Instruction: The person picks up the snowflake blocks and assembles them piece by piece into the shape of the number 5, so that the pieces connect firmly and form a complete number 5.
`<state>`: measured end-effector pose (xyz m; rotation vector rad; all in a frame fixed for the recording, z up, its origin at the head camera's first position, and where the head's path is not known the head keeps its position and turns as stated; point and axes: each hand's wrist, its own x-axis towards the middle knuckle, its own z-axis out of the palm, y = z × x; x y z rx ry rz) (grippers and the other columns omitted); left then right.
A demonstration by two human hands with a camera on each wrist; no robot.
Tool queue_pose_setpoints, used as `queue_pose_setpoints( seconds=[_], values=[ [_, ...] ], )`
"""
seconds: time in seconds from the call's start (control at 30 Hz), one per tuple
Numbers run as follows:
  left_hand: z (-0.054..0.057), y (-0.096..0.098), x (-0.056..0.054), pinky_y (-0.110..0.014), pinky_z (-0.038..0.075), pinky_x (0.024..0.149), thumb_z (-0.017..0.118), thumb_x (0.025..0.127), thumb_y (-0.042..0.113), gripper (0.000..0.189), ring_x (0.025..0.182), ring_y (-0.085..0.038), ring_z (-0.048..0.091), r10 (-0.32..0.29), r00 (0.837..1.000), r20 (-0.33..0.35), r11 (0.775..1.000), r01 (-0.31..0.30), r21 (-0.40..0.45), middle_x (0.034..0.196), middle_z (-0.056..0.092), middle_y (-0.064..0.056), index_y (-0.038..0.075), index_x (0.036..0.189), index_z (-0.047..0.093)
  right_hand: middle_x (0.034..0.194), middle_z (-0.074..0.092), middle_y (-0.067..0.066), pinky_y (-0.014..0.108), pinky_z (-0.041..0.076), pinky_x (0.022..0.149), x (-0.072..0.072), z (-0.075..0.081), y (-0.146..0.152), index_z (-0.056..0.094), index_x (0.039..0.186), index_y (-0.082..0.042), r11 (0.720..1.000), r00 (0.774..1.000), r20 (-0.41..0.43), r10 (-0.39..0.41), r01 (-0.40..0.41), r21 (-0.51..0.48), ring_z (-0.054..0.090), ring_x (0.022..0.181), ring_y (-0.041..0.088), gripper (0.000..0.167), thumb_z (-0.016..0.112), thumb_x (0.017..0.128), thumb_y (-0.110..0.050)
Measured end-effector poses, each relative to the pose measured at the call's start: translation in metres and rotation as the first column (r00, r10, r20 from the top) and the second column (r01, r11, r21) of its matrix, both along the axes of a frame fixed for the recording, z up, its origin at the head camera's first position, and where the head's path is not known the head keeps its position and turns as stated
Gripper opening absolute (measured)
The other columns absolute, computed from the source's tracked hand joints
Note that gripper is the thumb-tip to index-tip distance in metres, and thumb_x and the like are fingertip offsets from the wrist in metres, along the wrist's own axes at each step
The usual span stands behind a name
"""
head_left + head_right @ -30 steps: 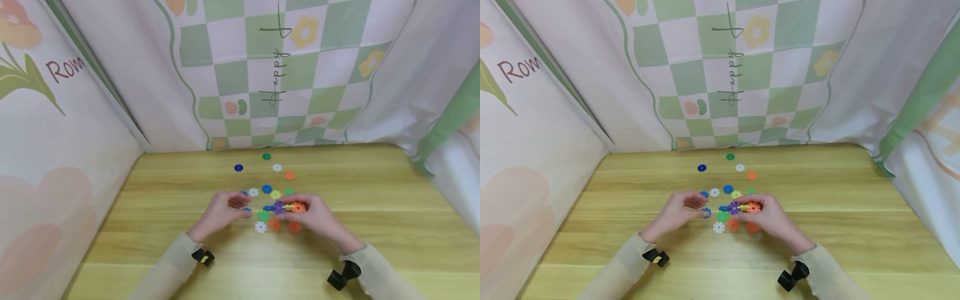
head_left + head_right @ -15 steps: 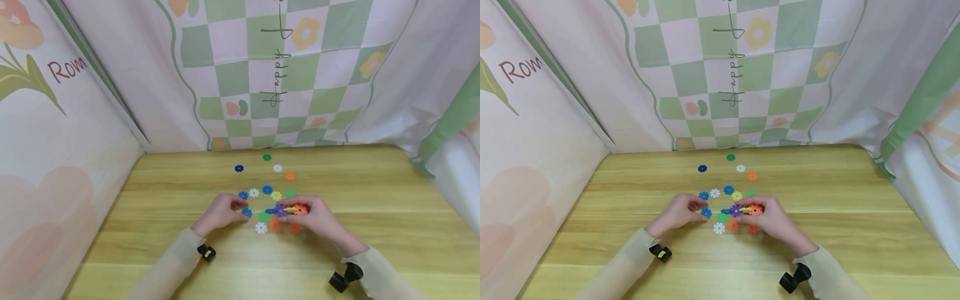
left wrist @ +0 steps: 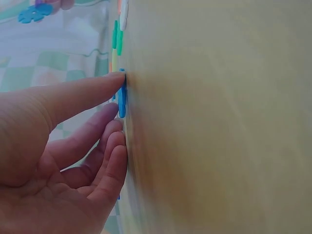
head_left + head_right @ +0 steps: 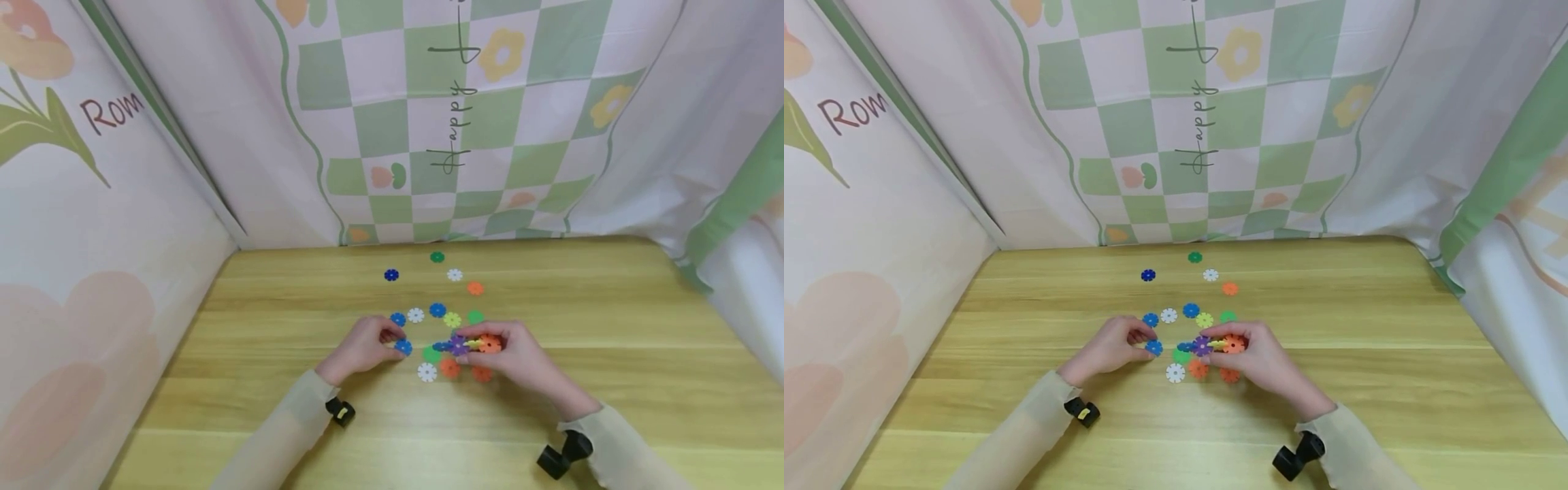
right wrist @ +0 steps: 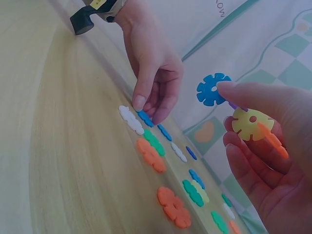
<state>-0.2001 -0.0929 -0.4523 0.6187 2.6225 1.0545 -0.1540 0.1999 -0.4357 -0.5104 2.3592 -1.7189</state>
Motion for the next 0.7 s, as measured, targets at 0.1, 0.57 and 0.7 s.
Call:
queue_pose_setpoints(
  seconds=[0.1, 0.57, 0.7],
  values=[
    [0.0003, 0.0007, 0.0000, -0.028, 0.052, 0.080, 0.086, 0.085, 0.015, 0.026, 0.089, -0.012, 0.060, 0.008, 1.000, 0.011, 1.000, -0.008, 0.002, 0.096, 0.064, 0.006, 0.011, 0.107, 0.074, 0.116, 0.071, 0.007, 0.035, 0.060, 0.074, 0.0004, -0.0005, 0.0005, 0.074, 0.120, -0.008, 1.000, 1.000, 0.009, -0.003, 0.003, -0.005, 0.070, 0.097, 0.026, 0.043, 0.088, 0.082, -0.021],
    [0.0014, -0.0017, 0.0023, -0.027, 0.055, 0.075, 0.083, 0.085, 0.005, 0.026, 0.083, -0.010, 0.063, -0.037, 0.999, 0.011, 0.995, 0.036, 0.093, 0.091, 0.067, 0.004, 0.011, 0.107, 0.071, 0.117, 0.070, 0.009, 0.034, 0.060, 0.076, 0.0004, -0.0036, 0.0021, 0.073, 0.121, -0.005, 1.000, 1.000, 0.003, -0.010, 0.010, 0.002, 0.070, 0.096, 0.026, 0.044, 0.087, 0.083, -0.021],
    [0.0020, -0.0025, 0.0022, -0.027, 0.056, 0.076, 0.081, 0.087, 0.004, 0.018, 0.084, -0.010, 0.065, -0.017, 1.000, 0.021, 0.992, 0.014, 0.125, 0.091, 0.069, 0.005, 0.011, 0.100, 0.071, 0.117, 0.070, 0.011, 0.035, 0.060, 0.076, 0.0006, -0.0051, 0.0036, 0.072, 0.122, -0.003, 1.000, 1.000, 0.003, -0.012, 0.012, -0.007, 0.070, 0.095, 0.027, 0.045, 0.087, 0.082, -0.019]
  ],
)
